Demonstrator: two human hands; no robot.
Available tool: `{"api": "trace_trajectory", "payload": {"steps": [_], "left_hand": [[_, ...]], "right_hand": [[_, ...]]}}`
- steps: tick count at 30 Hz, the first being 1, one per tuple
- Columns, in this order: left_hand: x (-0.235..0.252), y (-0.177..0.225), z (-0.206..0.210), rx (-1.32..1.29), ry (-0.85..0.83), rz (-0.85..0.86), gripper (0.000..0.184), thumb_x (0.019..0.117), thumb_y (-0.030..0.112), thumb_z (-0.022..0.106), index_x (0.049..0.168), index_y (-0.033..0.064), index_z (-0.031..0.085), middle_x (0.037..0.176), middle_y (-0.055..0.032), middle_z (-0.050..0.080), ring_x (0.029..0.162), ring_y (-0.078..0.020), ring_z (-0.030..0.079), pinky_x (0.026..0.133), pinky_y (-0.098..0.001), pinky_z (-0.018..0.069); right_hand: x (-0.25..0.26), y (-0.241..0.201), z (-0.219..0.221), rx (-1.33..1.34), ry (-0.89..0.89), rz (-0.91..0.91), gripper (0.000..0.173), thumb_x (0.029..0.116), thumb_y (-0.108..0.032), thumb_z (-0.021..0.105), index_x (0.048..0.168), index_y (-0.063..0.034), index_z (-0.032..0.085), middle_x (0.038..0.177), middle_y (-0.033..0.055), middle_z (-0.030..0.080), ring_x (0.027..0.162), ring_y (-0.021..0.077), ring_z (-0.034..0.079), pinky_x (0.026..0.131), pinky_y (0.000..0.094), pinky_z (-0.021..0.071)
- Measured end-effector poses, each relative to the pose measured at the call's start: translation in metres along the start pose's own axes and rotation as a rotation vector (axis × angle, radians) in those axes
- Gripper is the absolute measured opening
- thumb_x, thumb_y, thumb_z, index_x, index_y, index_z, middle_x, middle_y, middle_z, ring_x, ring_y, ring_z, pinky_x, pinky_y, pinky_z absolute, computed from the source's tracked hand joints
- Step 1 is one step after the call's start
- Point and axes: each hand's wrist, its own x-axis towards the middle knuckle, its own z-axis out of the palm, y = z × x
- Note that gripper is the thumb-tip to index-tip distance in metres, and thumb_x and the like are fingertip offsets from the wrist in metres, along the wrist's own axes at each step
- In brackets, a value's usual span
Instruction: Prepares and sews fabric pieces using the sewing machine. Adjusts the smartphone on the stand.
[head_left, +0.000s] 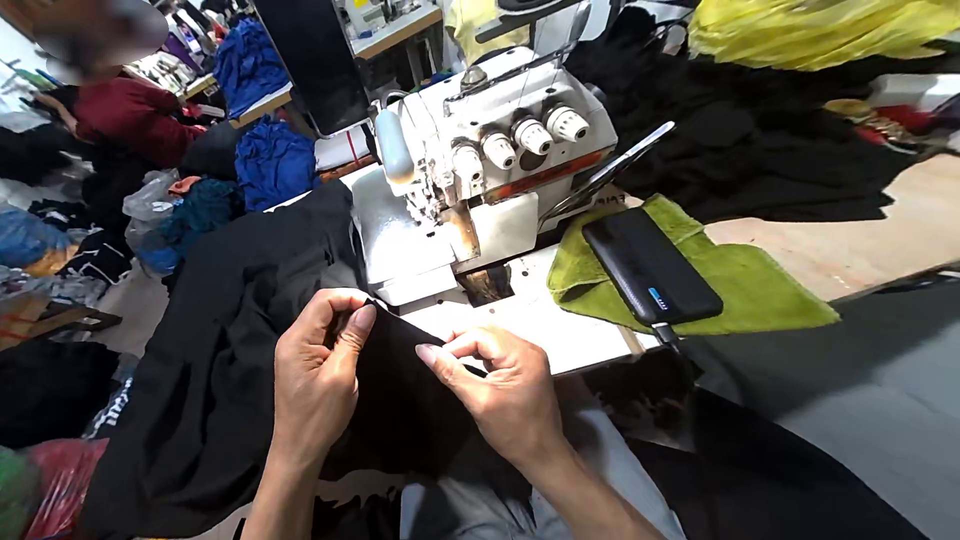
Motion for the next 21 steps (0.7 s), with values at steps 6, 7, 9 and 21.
{"api": "trace_trajectory", "payload": {"steps": [6, 7, 9, 21], "left_hand": [[0.066, 0.013, 0.021, 0.407, -0.048, 0.246, 0.009, 0.0982, 0.015, 0.066, 0.101, 0.0092, 0.072, 0.096, -0.0001, 0.069, 0.089, -0.0072, 0.065, 0.078, -0.0258, 0.0546], [0.072, 0.003, 0.032, 0.434, -0.061, 0.231, 0.01, 0.0977, 0.016, 0.067, 0.099, 0.0093, 0.073, 0.098, -0.0031, 0.071, 0.092, -0.0136, 0.066, 0.08, -0.0336, 0.0545], [0.075, -0.025, 0.056, 0.44, -0.061, 0.244, 0.012, 0.0956, 0.017, 0.069, 0.097, 0.007, 0.076, 0.098, -0.0085, 0.073, 0.093, -0.0215, 0.069, 0.083, -0.0409, 0.0565], [0.091, -0.047, 0.075, 0.315, -0.221, 0.03, 0.052, 0.0985, 0.018, 0.061, 0.146, 0.004, 0.044, 0.137, -0.0143, 0.057, 0.12, -0.0211, 0.06, 0.099, -0.0444, 0.0522]], "right_hand": [[0.045, -0.02, -0.012, 0.007, -0.013, 0.255, 0.022, 0.0855, -0.022, 0.083, 0.106, -0.0185, 0.074, 0.081, -0.0061, 0.074, 0.067, 0.0069, 0.07, 0.06, 0.0239, 0.0609], [0.051, -0.01, -0.012, -0.046, -0.026, 0.333, 0.015, 0.0873, -0.025, 0.082, 0.101, -0.0209, 0.077, 0.079, -0.0071, 0.073, 0.066, 0.0065, 0.068, 0.06, 0.0259, 0.0588], [0.055, 0.016, -0.011, -0.066, -0.043, 0.476, 0.01, 0.0896, -0.028, 0.08, 0.094, -0.0189, 0.077, 0.075, -0.0042, 0.07, 0.067, 0.0091, 0.065, 0.061, 0.0318, 0.0554], [0.059, 0.022, -0.008, 0.079, 0.067, 0.542, 0.008, 0.0923, -0.019, 0.075, 0.092, -0.0113, 0.074, 0.072, 0.0003, 0.07, 0.066, 0.0102, 0.067, 0.061, 0.0267, 0.0557]]}}
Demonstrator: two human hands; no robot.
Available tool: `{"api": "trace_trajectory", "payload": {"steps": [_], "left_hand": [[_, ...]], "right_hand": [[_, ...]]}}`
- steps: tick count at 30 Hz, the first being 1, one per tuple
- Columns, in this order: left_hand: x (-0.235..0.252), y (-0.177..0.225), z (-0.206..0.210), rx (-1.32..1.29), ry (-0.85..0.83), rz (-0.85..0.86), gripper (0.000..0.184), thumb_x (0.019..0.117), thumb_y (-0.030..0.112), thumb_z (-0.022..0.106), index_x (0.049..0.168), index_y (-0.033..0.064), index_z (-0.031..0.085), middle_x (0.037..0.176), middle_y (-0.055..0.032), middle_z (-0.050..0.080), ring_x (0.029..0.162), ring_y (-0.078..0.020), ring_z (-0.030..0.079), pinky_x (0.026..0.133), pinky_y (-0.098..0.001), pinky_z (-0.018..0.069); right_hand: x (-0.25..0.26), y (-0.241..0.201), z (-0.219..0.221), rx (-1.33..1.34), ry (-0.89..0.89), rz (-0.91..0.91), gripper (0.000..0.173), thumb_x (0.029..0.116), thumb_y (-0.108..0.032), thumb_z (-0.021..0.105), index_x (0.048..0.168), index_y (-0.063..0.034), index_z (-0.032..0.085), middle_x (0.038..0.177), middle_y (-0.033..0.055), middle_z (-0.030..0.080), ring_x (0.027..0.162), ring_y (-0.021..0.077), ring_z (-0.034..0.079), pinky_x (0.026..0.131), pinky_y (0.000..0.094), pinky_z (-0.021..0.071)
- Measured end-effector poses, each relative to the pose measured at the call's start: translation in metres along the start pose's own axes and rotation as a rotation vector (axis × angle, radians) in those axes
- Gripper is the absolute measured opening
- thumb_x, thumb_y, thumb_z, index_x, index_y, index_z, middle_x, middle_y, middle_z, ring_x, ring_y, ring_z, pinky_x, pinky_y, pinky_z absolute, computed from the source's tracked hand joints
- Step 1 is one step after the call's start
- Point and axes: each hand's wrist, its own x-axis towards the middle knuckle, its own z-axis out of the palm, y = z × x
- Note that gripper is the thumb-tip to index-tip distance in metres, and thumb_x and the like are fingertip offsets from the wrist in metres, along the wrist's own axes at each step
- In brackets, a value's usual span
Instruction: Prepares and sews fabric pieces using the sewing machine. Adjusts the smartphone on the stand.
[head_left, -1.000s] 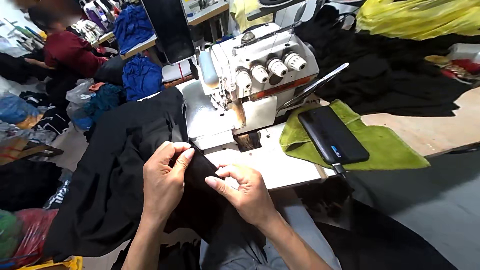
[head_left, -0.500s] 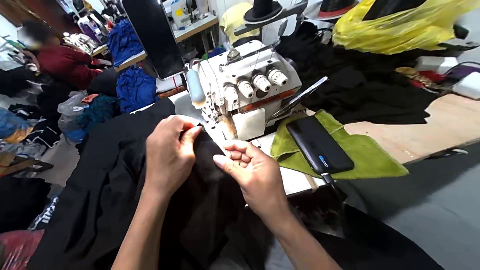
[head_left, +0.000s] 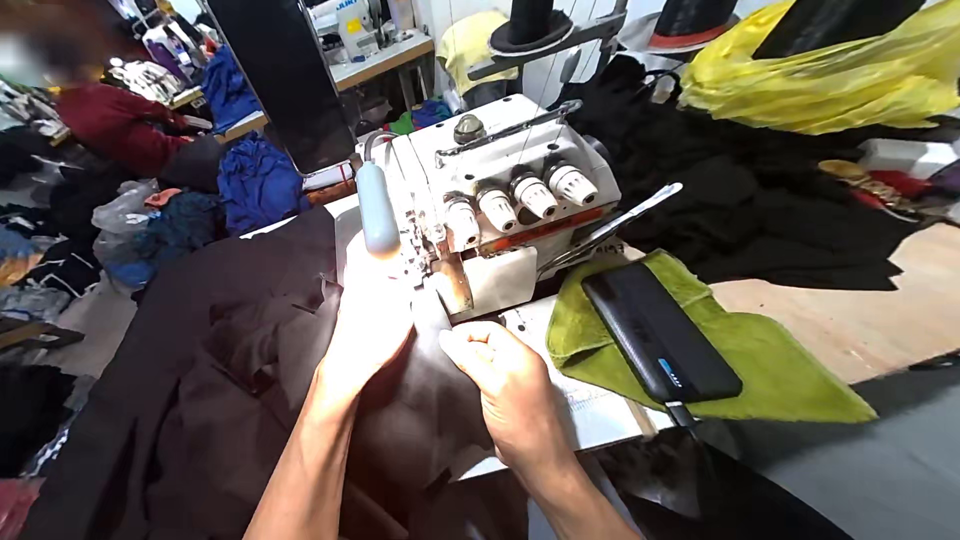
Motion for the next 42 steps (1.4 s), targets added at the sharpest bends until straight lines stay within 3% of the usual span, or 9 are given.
{"api": "trace_trajectory", "payload": {"steps": [5, 9, 11, 15, 20, 22, 26, 36, 42], "left_hand": [[0.004, 0.001, -0.001, -0.024, -0.001, -0.08, 0.064, 0.0976, 0.016, 0.064, 0.153, 0.0059, 0.033, 0.135, -0.0145, 0.058, 0.11, -0.0195, 0.064, 0.091, -0.0425, 0.0559], [-0.006, 0.002, -0.001, 0.018, 0.14, 0.015, 0.034, 0.0952, 0.012, 0.068, 0.126, 0.0043, 0.057, 0.122, -0.0119, 0.063, 0.099, -0.0166, 0.066, 0.085, -0.037, 0.057], [-0.028, 0.01, -0.001, 0.106, 0.268, 0.145, 0.019, 0.0938, 0.015, 0.07, 0.109, 0.0047, 0.07, 0.121, -0.0115, 0.066, 0.109, -0.0181, 0.064, 0.094, -0.0362, 0.0543], [-0.112, 0.034, 0.013, 0.066, 0.219, 0.262, 0.029, 0.0895, 0.027, 0.068, 0.113, 0.0105, 0.073, 0.129, -0.0088, 0.067, 0.128, -0.0245, 0.058, 0.106, -0.0437, 0.0502], [-0.133, 0.034, 0.037, 0.23, 0.3, 0.322, 0.036, 0.0902, 0.027, 0.065, 0.121, 0.0104, 0.074, 0.129, -0.0115, 0.067, 0.122, -0.0265, 0.06, 0.101, -0.0406, 0.0503], [-0.127, 0.036, 0.038, 0.24, 0.321, 0.339, 0.03, 0.0937, 0.025, 0.065, 0.119, 0.0112, 0.075, 0.126, -0.0111, 0.068, 0.121, -0.026, 0.061, 0.1, -0.0394, 0.0516], [-0.125, 0.039, 0.037, 0.238, 0.287, 0.363, 0.027, 0.0965, 0.031, 0.067, 0.114, 0.0141, 0.078, 0.125, -0.0071, 0.07, 0.117, -0.0241, 0.063, 0.097, -0.0381, 0.0526], [-0.123, 0.047, 0.029, 0.121, 0.184, 0.336, 0.024, 0.0925, 0.024, 0.068, 0.11, 0.0099, 0.078, 0.117, -0.0066, 0.071, 0.11, -0.0178, 0.067, 0.092, -0.0317, 0.0574], [-0.125, 0.041, 0.023, 0.069, 0.189, 0.335, 0.015, 0.0909, 0.011, 0.066, 0.098, 0.0084, 0.079, 0.109, -0.0037, 0.075, 0.101, -0.01, 0.07, 0.086, -0.022, 0.0593]], "right_hand": [[0.003, 0.003, 0.003, -0.006, 0.016, -0.015, 0.007, 0.0912, -0.019, 0.077, 0.091, -0.0119, 0.074, 0.069, -0.0009, 0.069, 0.063, 0.0088, 0.066, 0.059, 0.0255, 0.055], [0.002, 0.004, 0.004, -0.004, 0.021, -0.004, 0.007, 0.0915, -0.019, 0.077, 0.093, -0.0129, 0.074, 0.069, -0.0009, 0.069, 0.062, 0.0099, 0.065, 0.059, 0.0284, 0.054], [-0.003, 0.002, -0.002, 0.048, -0.024, 0.015, 0.007, 0.0952, -0.018, 0.073, 0.098, -0.0124, 0.075, 0.075, 0.0008, 0.071, 0.067, 0.012, 0.066, 0.062, 0.0302, 0.0553], [-0.024, 0.01, -0.022, 0.262, -0.16, 0.069, 0.038, 0.1086, -0.026, 0.041, 0.118, -0.0077, 0.073, 0.104, 0.009, 0.073, 0.096, 0.0185, 0.07, 0.084, 0.0381, 0.0586], [-0.049, 0.022, -0.023, 0.418, -0.148, 0.056, 0.047, 0.1079, -0.028, 0.03, 0.088, -0.0092, 0.068, 0.072, 0.0008, 0.06, 0.062, 0.0055, 0.05, 0.06, 0.0219, 0.0427], [-0.055, 0.025, -0.028, 0.445, -0.195, 0.04, 0.04, 0.1004, -0.016, 0.034, 0.1, -0.0021, 0.071, 0.088, 0.0072, 0.07, 0.084, 0.0112, 0.067, 0.078, 0.0286, 0.0558], [-0.06, 0.033, -0.028, 0.381, -0.275, -0.019, 0.023, 0.0724, 0.004, 0.053, 0.092, -0.0003, 0.065, 0.084, 0.01, 0.07, 0.082, 0.015, 0.069, 0.073, 0.033, 0.0568], [-0.062, 0.039, -0.028, 0.005, -0.226, -0.167, 0.016, 0.0963, -0.001, 0.059, 0.095, -0.0054, 0.075, 0.086, 0.0011, 0.074, 0.083, 0.0052, 0.069, 0.08, 0.024, 0.0586], [-0.057, 0.038, -0.03, 0.094, -0.261, -0.111, 0.024, 0.0985, -0.002, 0.055, 0.103, -0.0029, 0.078, 0.099, 0.005, 0.077, 0.096, 0.0085, 0.071, 0.09, 0.0263, 0.0584]]}}
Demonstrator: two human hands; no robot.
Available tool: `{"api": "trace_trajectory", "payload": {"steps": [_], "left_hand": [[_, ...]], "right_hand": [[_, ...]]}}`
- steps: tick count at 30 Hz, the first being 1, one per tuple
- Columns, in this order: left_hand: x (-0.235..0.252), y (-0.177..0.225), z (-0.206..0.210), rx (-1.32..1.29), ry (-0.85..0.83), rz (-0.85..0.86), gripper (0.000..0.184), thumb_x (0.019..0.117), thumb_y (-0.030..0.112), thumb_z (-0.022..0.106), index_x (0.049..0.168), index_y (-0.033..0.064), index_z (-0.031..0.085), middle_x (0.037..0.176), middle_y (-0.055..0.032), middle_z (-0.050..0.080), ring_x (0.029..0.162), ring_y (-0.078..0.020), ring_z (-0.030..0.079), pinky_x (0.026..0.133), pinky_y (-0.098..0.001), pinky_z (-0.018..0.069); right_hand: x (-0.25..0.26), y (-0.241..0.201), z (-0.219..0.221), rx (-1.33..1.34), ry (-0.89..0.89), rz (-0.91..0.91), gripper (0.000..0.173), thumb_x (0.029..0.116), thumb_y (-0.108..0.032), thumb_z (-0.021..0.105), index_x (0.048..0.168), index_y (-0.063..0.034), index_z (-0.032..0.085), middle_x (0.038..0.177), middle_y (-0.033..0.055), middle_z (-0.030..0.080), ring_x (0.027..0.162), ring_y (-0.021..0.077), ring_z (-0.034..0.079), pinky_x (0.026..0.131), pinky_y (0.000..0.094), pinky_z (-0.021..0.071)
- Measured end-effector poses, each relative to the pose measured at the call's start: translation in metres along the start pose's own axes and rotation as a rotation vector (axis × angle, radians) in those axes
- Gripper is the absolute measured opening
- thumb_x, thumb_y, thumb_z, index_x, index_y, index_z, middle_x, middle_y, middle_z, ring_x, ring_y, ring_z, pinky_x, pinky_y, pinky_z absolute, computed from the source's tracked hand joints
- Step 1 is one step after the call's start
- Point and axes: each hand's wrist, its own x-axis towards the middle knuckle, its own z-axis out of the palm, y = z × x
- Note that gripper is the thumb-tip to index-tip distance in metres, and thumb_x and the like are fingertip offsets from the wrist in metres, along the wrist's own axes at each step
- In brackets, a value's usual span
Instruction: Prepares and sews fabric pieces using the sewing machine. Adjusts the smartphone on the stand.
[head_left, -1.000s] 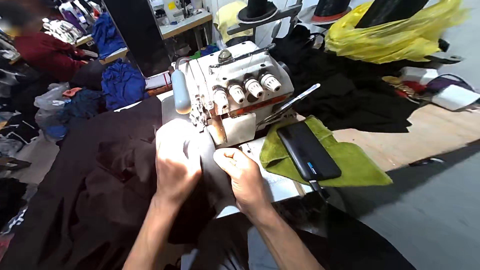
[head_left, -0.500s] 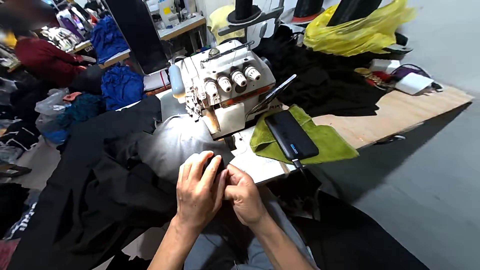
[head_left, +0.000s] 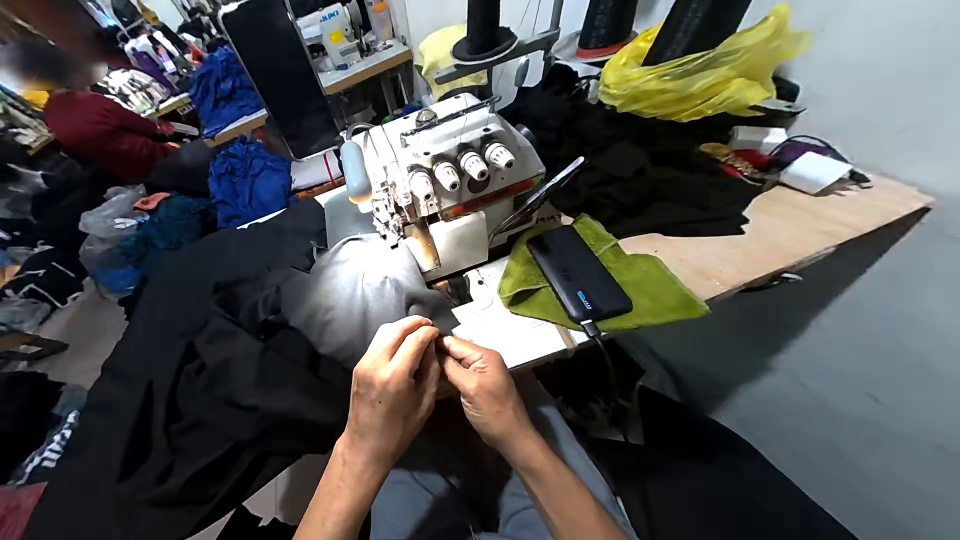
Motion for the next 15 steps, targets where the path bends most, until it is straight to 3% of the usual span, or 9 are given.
{"api": "trace_trajectory", "payload": {"steps": [4, 9, 12, 15], "left_hand": [[0.002, 0.001, -0.021, -0.075, 0.006, -0.038, 0.017, 0.0919, 0.007, 0.062, 0.102, 0.0045, 0.076, 0.112, -0.0045, 0.072, 0.1, -0.0066, 0.069, 0.085, -0.02, 0.0594], [-0.006, -0.01, -0.028, -0.004, -0.033, 0.098, 0.015, 0.0974, 0.009, 0.06, 0.102, 0.0071, 0.075, 0.109, -0.0048, 0.073, 0.108, -0.0141, 0.067, 0.093, -0.0267, 0.0567], [-0.007, -0.014, -0.026, 0.046, -0.067, 0.116, 0.013, 0.0949, 0.013, 0.063, 0.1, 0.0094, 0.074, 0.109, -0.0036, 0.073, 0.109, -0.0156, 0.067, 0.093, -0.0299, 0.057], [-0.004, -0.009, -0.021, 0.12, -0.055, 0.112, 0.023, 0.0912, 0.02, 0.068, 0.11, 0.0101, 0.076, 0.107, -0.005, 0.072, 0.104, -0.0172, 0.068, 0.085, -0.0309, 0.0582]], "right_hand": [[-0.001, -0.014, 0.001, 0.172, 0.043, 0.121, 0.019, 0.0984, -0.003, 0.058, 0.105, 0.0015, 0.075, 0.098, 0.0104, 0.076, 0.092, 0.0145, 0.073, 0.085, 0.03, 0.0609], [-0.005, -0.032, 0.006, 0.264, 0.086, 0.2, 0.019, 0.0978, -0.001, 0.057, 0.104, 0.0024, 0.075, 0.083, 0.0082, 0.071, 0.071, 0.0113, 0.065, 0.072, 0.027, 0.0581], [-0.007, -0.034, 0.007, 0.253, 0.063, 0.205, 0.02, 0.0993, -0.004, 0.057, 0.106, 0.0024, 0.075, 0.087, 0.0101, 0.073, 0.078, 0.0142, 0.07, 0.077, 0.0298, 0.0603], [-0.008, -0.033, 0.006, 0.225, 0.034, 0.173, 0.022, 0.0992, -0.005, 0.056, 0.105, 0.0015, 0.075, 0.088, 0.011, 0.074, 0.082, 0.0148, 0.071, 0.079, 0.0295, 0.0597]]}}
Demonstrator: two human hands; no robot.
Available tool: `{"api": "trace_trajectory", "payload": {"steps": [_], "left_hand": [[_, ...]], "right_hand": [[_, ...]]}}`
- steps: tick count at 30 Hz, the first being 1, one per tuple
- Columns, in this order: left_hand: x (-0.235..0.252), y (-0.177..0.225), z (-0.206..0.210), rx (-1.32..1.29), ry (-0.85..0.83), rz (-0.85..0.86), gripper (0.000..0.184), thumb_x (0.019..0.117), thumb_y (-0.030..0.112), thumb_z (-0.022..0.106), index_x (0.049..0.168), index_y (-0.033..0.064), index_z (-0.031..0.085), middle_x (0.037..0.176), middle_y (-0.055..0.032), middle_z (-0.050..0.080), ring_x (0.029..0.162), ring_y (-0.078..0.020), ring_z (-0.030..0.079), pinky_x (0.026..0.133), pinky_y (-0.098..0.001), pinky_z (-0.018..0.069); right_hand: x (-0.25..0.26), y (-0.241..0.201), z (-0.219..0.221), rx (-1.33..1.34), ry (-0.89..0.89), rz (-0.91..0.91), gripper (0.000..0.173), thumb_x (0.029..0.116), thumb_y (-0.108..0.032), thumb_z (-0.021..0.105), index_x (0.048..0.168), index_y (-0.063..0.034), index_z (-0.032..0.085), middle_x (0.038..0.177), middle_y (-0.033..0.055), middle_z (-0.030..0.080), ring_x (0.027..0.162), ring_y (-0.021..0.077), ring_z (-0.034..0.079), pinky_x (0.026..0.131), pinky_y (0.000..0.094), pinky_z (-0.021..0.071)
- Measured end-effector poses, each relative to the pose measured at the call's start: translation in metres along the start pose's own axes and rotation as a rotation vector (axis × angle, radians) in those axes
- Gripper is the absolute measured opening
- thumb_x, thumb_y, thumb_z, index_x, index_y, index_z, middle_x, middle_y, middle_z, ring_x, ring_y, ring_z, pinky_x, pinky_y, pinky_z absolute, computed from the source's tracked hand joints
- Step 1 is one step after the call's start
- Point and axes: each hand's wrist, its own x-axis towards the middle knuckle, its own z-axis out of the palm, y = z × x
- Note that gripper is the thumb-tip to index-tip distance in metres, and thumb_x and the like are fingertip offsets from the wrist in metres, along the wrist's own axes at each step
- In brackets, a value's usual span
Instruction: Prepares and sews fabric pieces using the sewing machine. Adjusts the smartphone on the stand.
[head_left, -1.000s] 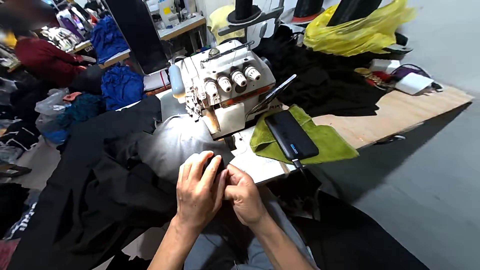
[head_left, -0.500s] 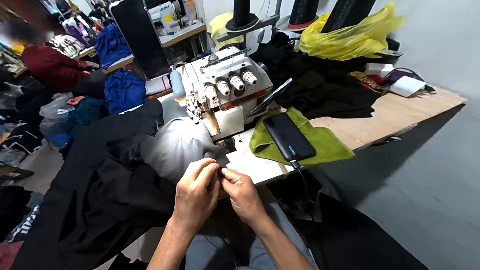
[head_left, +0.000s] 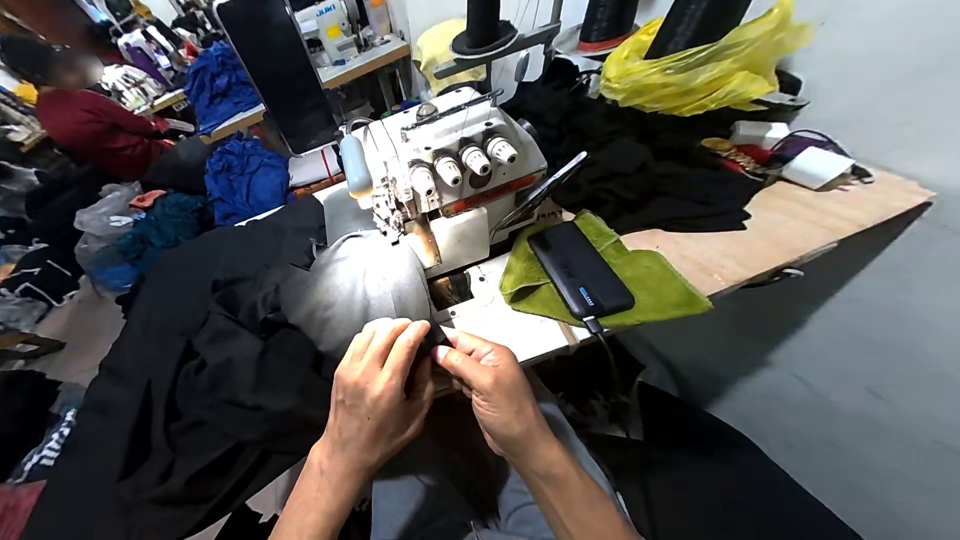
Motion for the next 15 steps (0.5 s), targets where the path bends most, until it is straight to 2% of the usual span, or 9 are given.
{"api": "trace_trajectory", "payload": {"steps": [3, 5, 8, 11, 14, 15], "left_hand": [[-0.001, 0.001, 0.005, 0.041, 0.055, 0.028, 0.019, 0.0946, 0.015, 0.065, 0.108, 0.0121, 0.079, 0.102, -0.0051, 0.073, 0.098, -0.0178, 0.069, 0.08, -0.0303, 0.0579], [-0.004, 0.001, 0.005, 0.063, 0.109, 0.05, 0.018, 0.0934, 0.013, 0.066, 0.103, 0.0126, 0.081, 0.102, -0.0047, 0.074, 0.097, -0.0181, 0.069, 0.08, -0.0299, 0.0572], [-0.006, 0.005, 0.0, 0.029, 0.193, 0.08, 0.013, 0.092, 0.012, 0.069, 0.098, 0.0109, 0.08, 0.1, -0.0043, 0.075, 0.098, -0.0176, 0.067, 0.085, -0.0297, 0.0547], [-0.009, 0.008, -0.003, -0.005, 0.203, 0.097, 0.012, 0.0919, 0.013, 0.07, 0.099, 0.0112, 0.08, 0.1, -0.0035, 0.075, 0.098, -0.0165, 0.066, 0.088, -0.0291, 0.0535], [-0.013, 0.003, 0.002, 0.012, 0.188, 0.117, 0.014, 0.0934, 0.016, 0.071, 0.103, 0.013, 0.081, 0.104, -0.0025, 0.076, 0.099, -0.0171, 0.066, 0.088, -0.0301, 0.0524], [-0.014, 0.002, 0.003, 0.019, 0.189, 0.118, 0.014, 0.0935, 0.016, 0.071, 0.104, 0.0135, 0.081, 0.105, -0.0023, 0.076, 0.1, -0.0172, 0.066, 0.089, -0.0302, 0.0522]], "right_hand": [[-0.001, -0.002, -0.001, 0.054, -0.026, 0.017, 0.023, 0.0981, -0.003, 0.053, 0.107, 0.0045, 0.074, 0.092, 0.0139, 0.075, 0.085, 0.0176, 0.073, 0.082, 0.032, 0.0614], [-0.002, -0.003, -0.001, 0.079, -0.027, 0.035, 0.022, 0.0981, -0.002, 0.054, 0.106, 0.005, 0.073, 0.09, 0.0132, 0.074, 0.082, 0.0162, 0.072, 0.08, 0.0305, 0.0604], [-0.002, -0.004, -0.001, 0.095, -0.033, 0.048, 0.023, 0.0993, -0.001, 0.052, 0.107, 0.0062, 0.072, 0.093, 0.0142, 0.074, 0.085, 0.0162, 0.072, 0.082, 0.0302, 0.0606], [-0.003, -0.007, 0.0, 0.109, -0.043, 0.06, 0.028, 0.0999, -0.001, 0.047, 0.11, 0.0076, 0.071, 0.095, 0.0161, 0.074, 0.088, 0.0183, 0.073, 0.085, 0.0327, 0.0609], [-0.004, -0.012, 0.004, 0.156, -0.041, 0.094, 0.034, 0.1019, -0.014, 0.041, 0.101, 0.0035, 0.07, 0.083, 0.0113, 0.073, 0.079, 0.0161, 0.071, 0.077, 0.0329, 0.06], [-0.003, -0.013, 0.004, 0.172, -0.047, 0.106, 0.034, 0.1033, -0.019, 0.043, 0.097, 0.002, 0.07, 0.08, 0.0104, 0.071, 0.077, 0.0158, 0.07, 0.075, 0.0327, 0.0591]]}}
